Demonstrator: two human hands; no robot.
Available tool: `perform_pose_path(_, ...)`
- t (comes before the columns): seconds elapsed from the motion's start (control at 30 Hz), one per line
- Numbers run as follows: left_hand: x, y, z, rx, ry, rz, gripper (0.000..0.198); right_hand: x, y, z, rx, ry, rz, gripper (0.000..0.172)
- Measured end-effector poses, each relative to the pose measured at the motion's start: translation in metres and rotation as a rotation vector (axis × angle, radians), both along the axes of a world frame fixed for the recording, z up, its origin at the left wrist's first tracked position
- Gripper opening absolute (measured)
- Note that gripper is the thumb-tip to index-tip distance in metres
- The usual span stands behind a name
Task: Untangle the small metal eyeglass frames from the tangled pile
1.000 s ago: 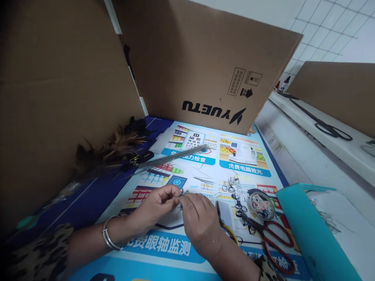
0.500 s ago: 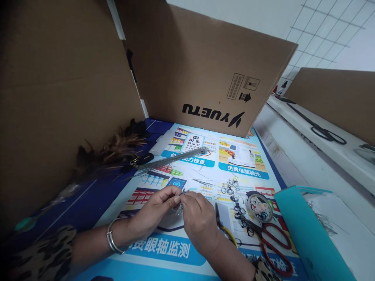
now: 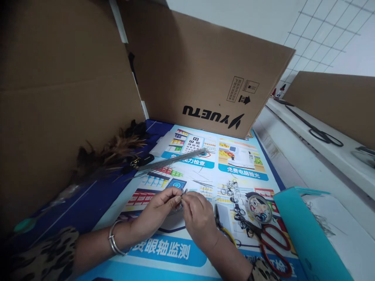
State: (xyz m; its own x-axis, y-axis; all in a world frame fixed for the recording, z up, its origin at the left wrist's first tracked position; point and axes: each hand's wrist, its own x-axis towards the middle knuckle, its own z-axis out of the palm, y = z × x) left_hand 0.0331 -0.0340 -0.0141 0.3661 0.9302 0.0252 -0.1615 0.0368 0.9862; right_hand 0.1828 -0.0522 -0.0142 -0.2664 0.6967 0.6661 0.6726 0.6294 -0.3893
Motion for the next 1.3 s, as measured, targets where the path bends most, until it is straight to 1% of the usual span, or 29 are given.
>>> perform_pose_path(0.07, 0.0, 0.0, 0.0, 0.004, 0.007, 0.005, 0.014, 0.001, 0.0, -0.002, 0.017, -0.065, -0.012, 0.017)
perform_pose_path(0.17, 0.001, 0.0, 0.001, 0.017, 0.04, 0.004, 0.014, 0.004, 0.002, -0.002, -0.009, -0.135, -0.008, 0.014)
perform_pose_path(0.23, 0.002, -0.001, 0.003, 0.031, 0.078, -0.007, 0.014, 0.004, 0.003, -0.001, -0.055, -0.112, -0.014, 0.011)
perform_pose_path(0.3, 0.001, 0.0, 0.005, 0.061, 0.12, -0.032, 0.013, 0.004, 0.003, 0.001, -0.12, -0.042, -0.035, 0.009)
perform_pose_path(0.37, 0.0, 0.002, 0.007, 0.135, 0.186, -0.031, 0.012, 0.003, 0.003, 0.004, -0.194, 0.042, -0.06, 0.01)
perform_pose_path(0.43, -0.003, 0.006, 0.008, 0.259, 0.281, 0.022, 0.007, 0.002, 0.002, 0.007, -0.255, 0.109, -0.079, 0.01)
perform_pose_path(0.47, -0.004, 0.009, 0.009, 0.341, 0.322, 0.084, 0.008, 0.001, 0.002, 0.008, -0.275, 0.131, -0.085, 0.01)
perform_pose_path(0.5, -0.005, 0.012, 0.009, 0.415, 0.348, 0.108, 0.018, 0.001, 0.001, 0.008, -0.29, 0.145, -0.087, 0.009)
perform_pose_path(0.53, -0.006, 0.014, 0.009, 0.447, 0.364, 0.079, 0.025, 0.0, 0.001, 0.009, -0.298, 0.15, -0.084, 0.01)
perform_pose_path(0.57, -0.007, 0.016, 0.009, 0.446, 0.377, 0.021, 0.026, 0.0, 0.001, 0.009, -0.297, 0.145, -0.075, 0.01)
perform_pose_path(0.63, -0.008, 0.018, 0.009, 0.381, 0.398, -0.118, 0.015, 0.001, 0.001, 0.008, -0.266, 0.102, -0.052, 0.01)
perform_pose_path(0.67, -0.008, 0.018, 0.008, 0.337, 0.4, -0.168, 0.012, 0.002, 0.002, 0.007, -0.238, 0.062, -0.042, 0.011)
perform_pose_path(0.7, -0.008, 0.019, 0.008, 0.294, 0.395, -0.203, 0.013, 0.004, 0.003, 0.007, -0.202, 0.01, -0.035, 0.011)
perform_pose_path(0.77, -0.01, 0.02, 0.008, 0.216, 0.365, -0.26, 0.015, 0.011, 0.006, 0.006, -0.101, -0.125, -0.021, 0.01)
perform_pose_path(0.8, -0.011, 0.022, 0.008, 0.175, 0.347, -0.309, 0.014, 0.016, 0.008, 0.007, -0.034, -0.201, -0.012, 0.01)
perform_pose_path(0.9, -0.015, 0.026, 0.008, 0.029, 0.296, -0.552, 0.014, 0.03, 0.013, 0.009, 0.164, -0.371, 0.012, 0.009)
perform_pose_path(0.97, -0.017, 0.029, 0.008, -0.035, 0.274, -0.661, 0.016, 0.036, 0.017, 0.009, 0.218, -0.401, -0.014, 0.009)
perform_pose_path(1.03, -0.018, 0.03, 0.007, -0.045, 0.262, -0.71, 0.016, 0.037, 0.018, 0.007, 0.196, -0.4, -0.038, 0.009)
perform_pose_path(1.17, -0.019, 0.029, 0.007, -0.021, 0.261, -0.801, 0.018, 0.033, 0.018, 0.0, 0.103, -0.444, -0.003, 0.009)
perform_pose_path(1.23, -0.019, 0.028, 0.008, -0.046, 0.253, -0.8, 0.017, 0.032, 0.018, -0.001, 0.116, -0.447, -0.03, 0.008)
perform_pose_path(1.3, -0.02, 0.028, 0.009, -0.081, 0.246, -0.771, 0.016, 0.033, 0.019, 0.0, 0.119, -0.4, -0.085, 0.006)
